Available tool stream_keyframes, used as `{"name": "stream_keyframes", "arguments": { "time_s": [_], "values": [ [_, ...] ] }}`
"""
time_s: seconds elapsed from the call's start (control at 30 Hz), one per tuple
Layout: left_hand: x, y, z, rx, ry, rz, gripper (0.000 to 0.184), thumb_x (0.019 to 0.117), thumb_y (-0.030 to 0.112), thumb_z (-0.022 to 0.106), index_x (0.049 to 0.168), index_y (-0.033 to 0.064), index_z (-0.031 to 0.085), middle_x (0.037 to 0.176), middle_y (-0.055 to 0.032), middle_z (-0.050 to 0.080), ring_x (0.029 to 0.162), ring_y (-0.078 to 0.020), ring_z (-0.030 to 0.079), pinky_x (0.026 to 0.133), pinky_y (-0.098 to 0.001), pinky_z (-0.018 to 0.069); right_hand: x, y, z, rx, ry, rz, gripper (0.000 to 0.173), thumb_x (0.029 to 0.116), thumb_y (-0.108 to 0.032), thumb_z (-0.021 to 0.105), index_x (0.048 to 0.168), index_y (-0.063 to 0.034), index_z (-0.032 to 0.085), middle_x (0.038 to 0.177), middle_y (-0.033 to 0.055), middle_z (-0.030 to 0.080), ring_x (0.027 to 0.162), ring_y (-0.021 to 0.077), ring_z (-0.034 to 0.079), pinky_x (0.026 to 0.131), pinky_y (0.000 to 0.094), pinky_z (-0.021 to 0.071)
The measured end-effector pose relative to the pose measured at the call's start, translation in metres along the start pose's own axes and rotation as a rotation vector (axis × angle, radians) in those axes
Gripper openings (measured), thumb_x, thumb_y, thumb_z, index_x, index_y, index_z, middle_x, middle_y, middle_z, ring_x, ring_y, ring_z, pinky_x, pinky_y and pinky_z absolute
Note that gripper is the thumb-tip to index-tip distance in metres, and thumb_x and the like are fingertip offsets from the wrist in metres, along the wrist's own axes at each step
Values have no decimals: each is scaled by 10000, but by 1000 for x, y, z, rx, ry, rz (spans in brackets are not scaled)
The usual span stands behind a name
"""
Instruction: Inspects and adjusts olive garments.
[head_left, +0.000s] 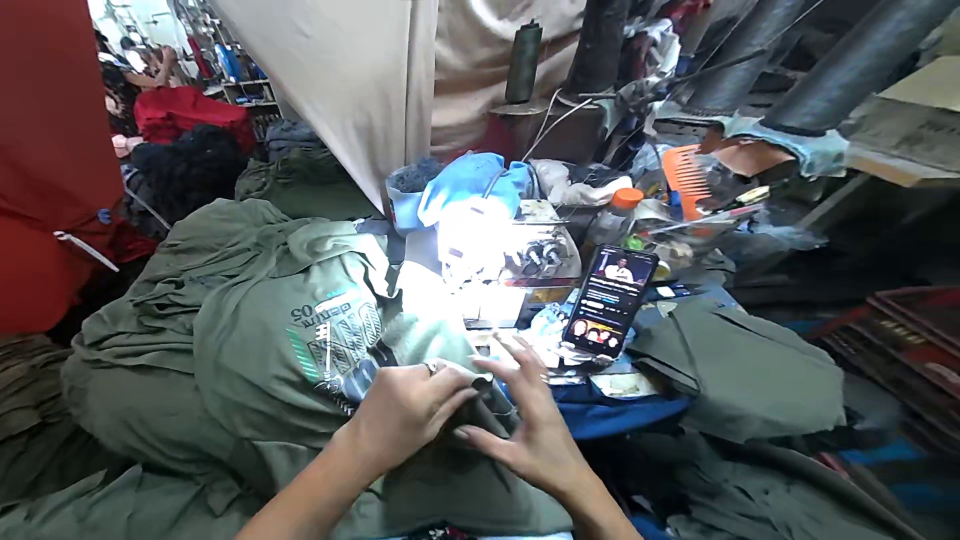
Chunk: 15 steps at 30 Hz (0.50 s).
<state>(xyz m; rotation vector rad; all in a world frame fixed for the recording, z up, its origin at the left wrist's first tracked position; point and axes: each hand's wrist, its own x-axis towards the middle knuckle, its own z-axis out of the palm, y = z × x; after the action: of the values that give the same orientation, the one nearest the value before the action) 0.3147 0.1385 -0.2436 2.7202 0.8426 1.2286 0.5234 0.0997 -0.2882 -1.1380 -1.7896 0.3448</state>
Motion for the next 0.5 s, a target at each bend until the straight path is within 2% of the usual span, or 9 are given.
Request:
{"name": "stream_keyframes", "arguments": {
  "time_s": [0.07, 0.1, 0.17, 0.27, 0.33, 0.4, 0.43, 0.47, 0.5],
  "values": [
    [4, 13, -17, 35, 24, 27, 204, 1022, 277, 630, 976, 116, 747, 786, -21, 693, 656, -106, 651, 569, -260, 538, 16, -9, 2, -30, 29, -69, 205, 891, -313, 726, 1058, -204, 776, 1354, 75, 641, 1444, 349, 408, 1119, 571, 408],
    [2, 13, -26, 43, 45, 2, 197, 1023, 284, 632, 987, 128, 746, 809, -18, 693, 689, -92, 651, 598, -247, 539, 20, -9, 2, -59, 62, -86, 121, 900, -230, 690, 969, -200, 785, 1260, 35, 696, 1418, 333, 447, 1122, 556, 405],
    [-10, 2, -37, 12, 62, -75, 166, 1007, 283, 647, 1022, 165, 761, 937, 3, 717, 840, -40, 674, 742, -195, 571, 23, -7, -2, -102, 149, -104, 106, 907, -185, 676, 907, -178, 782, 1145, 13, 734, 1368, 318, 502, 1114, 530, 415],
    [-26, -18, -32, -160, 120, -181, 106, 969, 297, 687, 1001, 235, 766, 1004, 68, 720, 987, -28, 666, 874, -198, 561, 15, -15, -7, -14, 272, -157, 104, 926, -170, 665, 933, -109, 749, 1075, 52, 734, 1223, 203, 615, 1024, 356, 517],
    [-26, -19, -30, -363, 225, -239, 101, 974, 311, 681, 1040, 263, 740, 1055, 88, 717, 1064, -75, 672, 942, -261, 568, 10, -22, -1, 97, 243, -183, 97, 903, -128, 676, 949, -46, 700, 974, 88, 731, 970, 120, 697, 845, 250, 585],
    [-16, -11, -37, -485, 386, -229, 136, 1024, 321, 628, 1117, 278, 717, 1073, 109, 734, 1025, -66, 704, 913, -251, 594, 4, -29, 9, 217, 70, -117, 166, 917, -115, 701, 1044, -10, 684, 903, 96, 712, 707, 81, 642, 642, 206, 547],
    [-10, -9, -43, -469, 450, -196, 143, 1037, 326, 604, 1143, 302, 696, 1062, 148, 724, 975, -17, 700, 866, -199, 593, 1, -31, 14, 281, -41, -89, 213, 924, -99, 694, 1113, -1, 688, 902, 104, 711, 625, 81, 600, 569, 208, 516],
    [-5, -10, -52, -425, 479, -130, 153, 1045, 321, 592, 1163, 308, 689, 1055, 173, 713, 947, 18, 684, 837, -159, 575, -1, -32, 18, 347, -137, -90, 230, 924, -79, 686, 1139, 4, 703, 896, 114, 711, 596, 90, 582, 544, 215, 501],
    [2, -14, -64, -359, 472, -34, 159, 1049, 297, 592, 1172, 294, 693, 1054, 179, 708, 938, 35, 672, 823, -139, 560, -3, -33, 22, 411, -205, -116, 192, 926, -67, 683, 1098, 5, 726, 874, 117, 709, 603, 93, 577, 555, 213, 493]
  ]
}}
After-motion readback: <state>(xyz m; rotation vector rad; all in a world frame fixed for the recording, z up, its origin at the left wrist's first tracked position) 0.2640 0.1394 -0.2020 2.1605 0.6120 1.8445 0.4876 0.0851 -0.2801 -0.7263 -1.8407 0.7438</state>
